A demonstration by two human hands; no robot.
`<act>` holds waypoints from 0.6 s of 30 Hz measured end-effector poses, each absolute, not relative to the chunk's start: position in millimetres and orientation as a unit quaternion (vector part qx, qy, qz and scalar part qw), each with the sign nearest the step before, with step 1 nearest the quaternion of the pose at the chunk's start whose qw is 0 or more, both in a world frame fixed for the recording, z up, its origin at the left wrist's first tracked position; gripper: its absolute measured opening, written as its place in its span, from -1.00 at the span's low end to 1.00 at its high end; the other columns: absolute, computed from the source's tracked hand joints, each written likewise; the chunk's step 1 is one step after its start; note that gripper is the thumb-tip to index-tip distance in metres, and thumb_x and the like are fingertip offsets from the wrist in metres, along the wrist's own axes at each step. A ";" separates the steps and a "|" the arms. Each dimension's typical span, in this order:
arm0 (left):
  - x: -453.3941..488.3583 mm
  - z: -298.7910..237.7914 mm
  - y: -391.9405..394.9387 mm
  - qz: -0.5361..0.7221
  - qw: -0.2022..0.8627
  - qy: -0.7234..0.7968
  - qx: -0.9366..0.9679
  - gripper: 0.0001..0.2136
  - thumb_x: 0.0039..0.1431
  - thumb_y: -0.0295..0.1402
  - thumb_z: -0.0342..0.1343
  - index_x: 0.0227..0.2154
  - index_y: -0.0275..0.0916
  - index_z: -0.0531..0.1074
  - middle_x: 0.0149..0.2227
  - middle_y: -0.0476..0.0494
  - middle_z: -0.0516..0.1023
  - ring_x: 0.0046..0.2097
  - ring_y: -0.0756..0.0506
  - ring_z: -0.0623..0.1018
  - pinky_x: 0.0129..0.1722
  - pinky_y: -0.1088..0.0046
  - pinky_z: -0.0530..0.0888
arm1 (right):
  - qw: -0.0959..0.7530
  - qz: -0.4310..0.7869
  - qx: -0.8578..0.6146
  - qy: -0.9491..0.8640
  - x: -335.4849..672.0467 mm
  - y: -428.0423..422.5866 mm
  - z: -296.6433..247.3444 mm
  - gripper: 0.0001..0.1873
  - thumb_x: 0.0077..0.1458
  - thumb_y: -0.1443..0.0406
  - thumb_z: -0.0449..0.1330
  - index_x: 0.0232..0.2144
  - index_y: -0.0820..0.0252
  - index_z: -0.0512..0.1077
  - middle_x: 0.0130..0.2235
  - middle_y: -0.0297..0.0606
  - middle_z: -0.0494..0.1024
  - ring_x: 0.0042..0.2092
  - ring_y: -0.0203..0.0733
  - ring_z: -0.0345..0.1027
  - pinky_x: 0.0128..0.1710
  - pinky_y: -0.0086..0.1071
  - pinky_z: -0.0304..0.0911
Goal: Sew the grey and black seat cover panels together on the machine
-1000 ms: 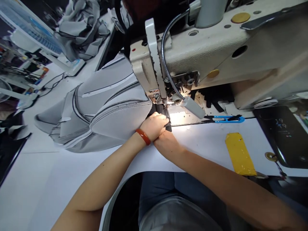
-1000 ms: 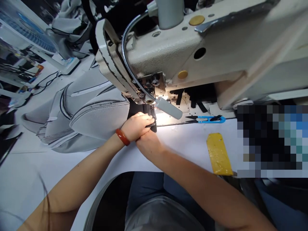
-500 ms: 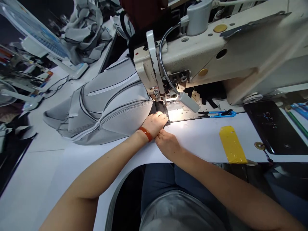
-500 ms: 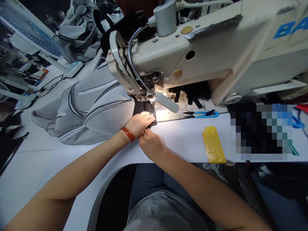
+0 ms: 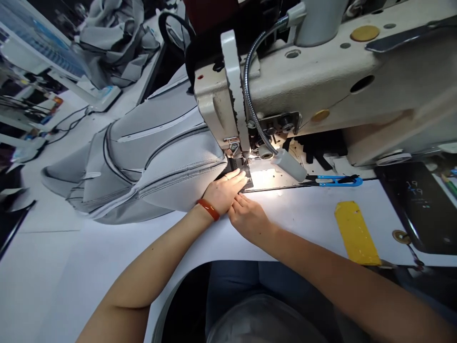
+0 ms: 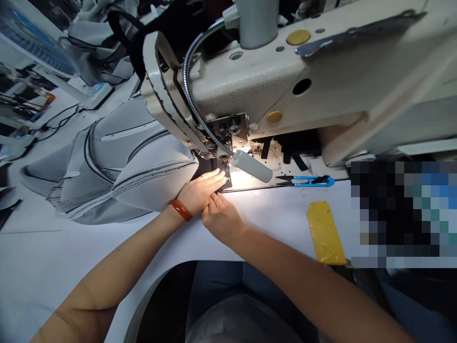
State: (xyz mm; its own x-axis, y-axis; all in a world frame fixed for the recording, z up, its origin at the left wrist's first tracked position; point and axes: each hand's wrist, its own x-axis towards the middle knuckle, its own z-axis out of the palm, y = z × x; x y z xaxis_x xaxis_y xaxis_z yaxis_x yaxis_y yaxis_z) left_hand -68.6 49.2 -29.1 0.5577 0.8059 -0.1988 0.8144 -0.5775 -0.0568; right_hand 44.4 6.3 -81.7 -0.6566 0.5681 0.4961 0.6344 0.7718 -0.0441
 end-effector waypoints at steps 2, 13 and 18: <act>-70.1 -30.3 54.9 -0.094 -0.003 0.472 0.876 -0.69 0.21 -0.48 -0.06 0.00 -0.22 0.38 0.12 -0.15 0.34 0.13 -0.10 0.35 0.03 0.44 0.41 | 0.254 -0.080 -0.329 -0.906 42.8 13.9 -82.6 -0.67 0.08 0.57 -0.05 -0.48 0.35 0.49 -0.44 -0.10 0.56 -0.25 -0.15 0.48 -0.15 -0.32 0.40; -74.8 -36.3 63.1 -0.062 -0.071 0.452 0.887 -0.60 0.17 -0.61 -0.18 -0.01 -0.27 0.40 0.05 -0.18 0.42 0.13 -0.09 0.36 0.03 0.45 0.40 | 0.322 0.007 -0.356 -0.877 83.5 -22.6 -53.8 -0.72 0.18 0.49 -0.06 -0.30 0.31 0.46 -0.19 -0.17 0.57 -0.10 -0.20 0.42 -0.02 -0.27 0.31; -92.2 -62.1 71.7 0.049 -0.195 0.365 0.909 -0.51 0.17 -0.62 -0.39 -0.09 -0.43 0.45 -0.02 -0.31 0.47 0.05 -0.18 0.44 -0.01 0.30 0.41 | 0.347 -0.133 -0.621 -0.691 261.5 -60.0 -30.6 -0.83 0.18 0.33 0.04 -0.30 0.20 0.43 -0.37 -0.28 0.57 -0.35 -0.30 0.42 -0.30 -0.45 0.29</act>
